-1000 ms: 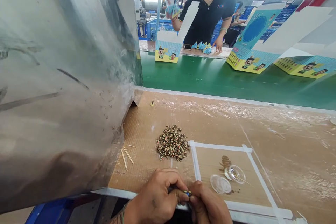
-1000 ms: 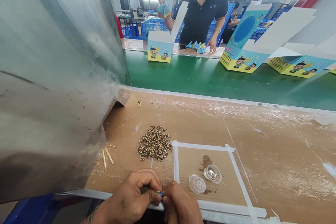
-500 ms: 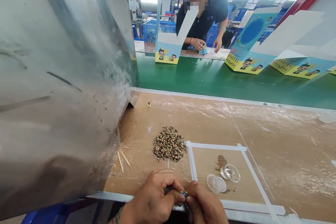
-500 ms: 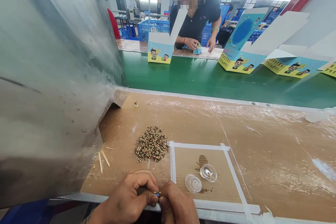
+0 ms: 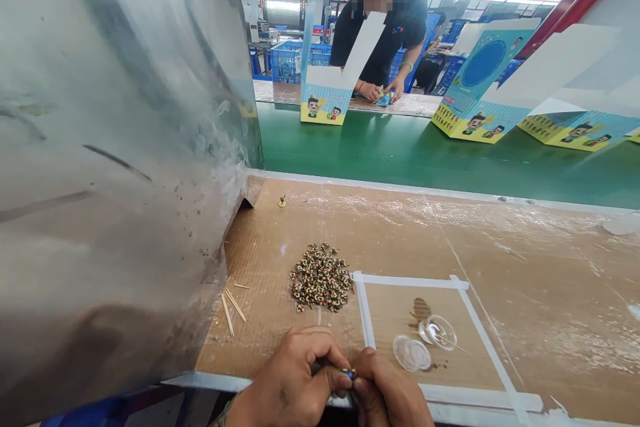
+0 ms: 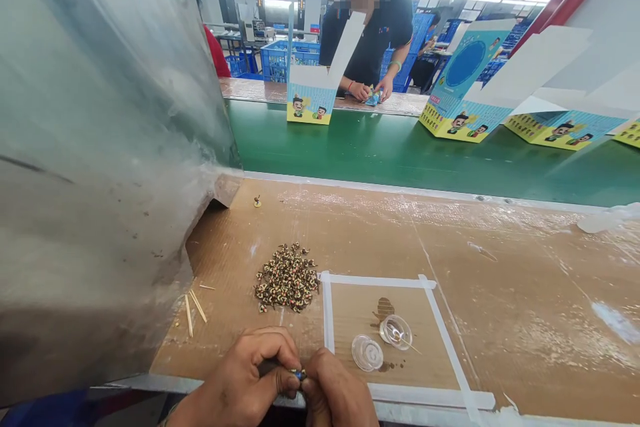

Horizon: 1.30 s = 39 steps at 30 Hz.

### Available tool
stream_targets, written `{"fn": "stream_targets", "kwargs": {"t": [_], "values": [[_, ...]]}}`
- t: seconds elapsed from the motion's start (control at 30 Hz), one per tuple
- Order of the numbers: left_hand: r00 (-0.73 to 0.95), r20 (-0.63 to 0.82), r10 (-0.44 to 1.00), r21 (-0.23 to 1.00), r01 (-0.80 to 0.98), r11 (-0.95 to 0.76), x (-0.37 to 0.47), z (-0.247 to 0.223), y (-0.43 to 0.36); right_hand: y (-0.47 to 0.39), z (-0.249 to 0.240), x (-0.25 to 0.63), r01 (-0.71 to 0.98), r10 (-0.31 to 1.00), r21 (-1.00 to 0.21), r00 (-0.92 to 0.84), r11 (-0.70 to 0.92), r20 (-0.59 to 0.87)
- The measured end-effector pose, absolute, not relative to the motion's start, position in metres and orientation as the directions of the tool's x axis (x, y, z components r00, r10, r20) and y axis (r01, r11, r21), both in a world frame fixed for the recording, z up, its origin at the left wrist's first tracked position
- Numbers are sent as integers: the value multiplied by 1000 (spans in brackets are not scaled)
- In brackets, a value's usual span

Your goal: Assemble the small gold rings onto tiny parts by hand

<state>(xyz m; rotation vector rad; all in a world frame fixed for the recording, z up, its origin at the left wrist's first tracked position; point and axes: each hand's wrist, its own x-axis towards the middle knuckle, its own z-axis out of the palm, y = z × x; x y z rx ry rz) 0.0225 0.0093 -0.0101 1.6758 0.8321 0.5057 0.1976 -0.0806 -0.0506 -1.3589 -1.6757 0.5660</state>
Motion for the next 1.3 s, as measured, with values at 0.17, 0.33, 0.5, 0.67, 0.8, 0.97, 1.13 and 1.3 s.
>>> {"fn": "stream_targets", "kwargs": {"t": [0.17, 0.33, 0.5, 0.67, 0.8, 0.97, 1.13, 1.3], "values": [[677, -51, 734, 971, 206, -122, 21, -13, 13, -79, -49, 196, 484, 948, -825, -33, 292, 316], [699, -76, 711, 985, 163, -55, 20, -14, 17, -74, -61, 191, 484, 927, -812, 2, 327, 374], [712, -29, 702, 992, 109, -69, 18, -20, 21, -67, -53, 190, 465, 910, -810, 21, 357, 414], [712, -4, 702, 993, 88, -84, 17, -19, 21, -66, -40, 191, 469, 912, -806, 1, 362, 410], [712, -5, 703, 995, 76, -69, 19, -15, 23, -66, -52, 188, 473, 899, -794, 9, 381, 437], [700, -20, 714, 991, 107, -77, 20, -13, 21, -70, -66, 187, 485, 907, -798, 22, 358, 420], [691, -33, 722, 996, 81, -33, 19, -18, 17, -73, -60, 191, 489, 926, -811, 17, 321, 377], [645, -17, 764, 1000, 24, 3, 17, -24, 14, -74, -52, 187, 507, 926, -817, 93, 273, 367]]}}
